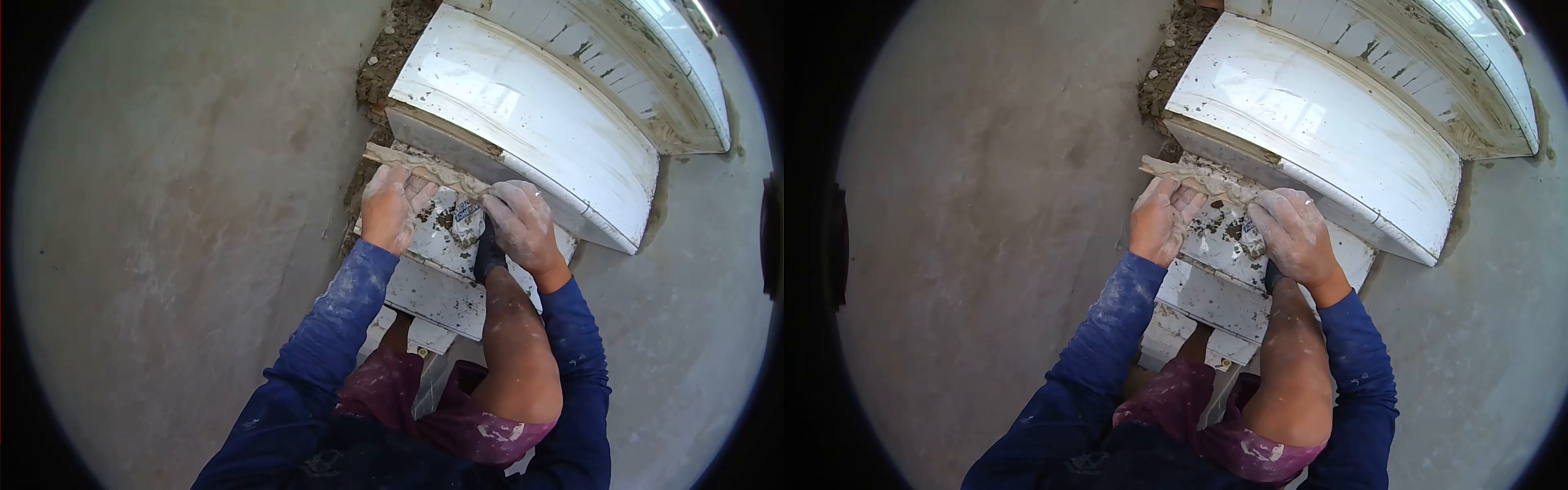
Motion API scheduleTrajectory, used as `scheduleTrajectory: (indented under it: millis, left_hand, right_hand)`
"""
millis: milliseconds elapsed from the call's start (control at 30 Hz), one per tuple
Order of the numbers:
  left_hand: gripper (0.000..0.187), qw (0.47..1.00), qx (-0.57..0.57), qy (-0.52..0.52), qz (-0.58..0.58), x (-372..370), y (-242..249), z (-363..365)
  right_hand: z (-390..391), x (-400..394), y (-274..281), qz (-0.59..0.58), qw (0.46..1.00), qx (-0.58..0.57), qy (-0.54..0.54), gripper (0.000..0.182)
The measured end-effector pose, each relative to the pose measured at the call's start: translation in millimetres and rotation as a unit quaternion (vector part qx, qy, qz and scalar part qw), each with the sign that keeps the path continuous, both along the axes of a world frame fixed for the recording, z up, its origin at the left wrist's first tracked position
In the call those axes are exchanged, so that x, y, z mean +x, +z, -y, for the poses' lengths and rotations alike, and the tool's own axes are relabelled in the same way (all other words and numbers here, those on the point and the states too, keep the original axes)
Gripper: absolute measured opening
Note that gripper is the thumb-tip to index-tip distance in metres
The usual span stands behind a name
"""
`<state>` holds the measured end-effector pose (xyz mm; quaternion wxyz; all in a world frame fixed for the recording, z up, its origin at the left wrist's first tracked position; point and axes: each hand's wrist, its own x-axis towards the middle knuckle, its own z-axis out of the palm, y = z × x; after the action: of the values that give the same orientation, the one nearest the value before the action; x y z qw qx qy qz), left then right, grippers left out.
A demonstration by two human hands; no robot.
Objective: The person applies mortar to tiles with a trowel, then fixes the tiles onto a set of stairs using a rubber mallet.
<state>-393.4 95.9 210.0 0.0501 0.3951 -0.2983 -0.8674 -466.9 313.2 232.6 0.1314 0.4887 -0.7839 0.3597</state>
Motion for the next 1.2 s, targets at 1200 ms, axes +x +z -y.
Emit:
scheduleTrajectory:
  millis: [1200]
  left_hand:
    - [0.036, 0.707, -0.703, -0.057, 0.058, -85.0, -51.3, 58.9]
  right_hand:
    - [21.2, -41.1, -80.4, 0.010, 0.979, 0.039, -0.201, 0.038]
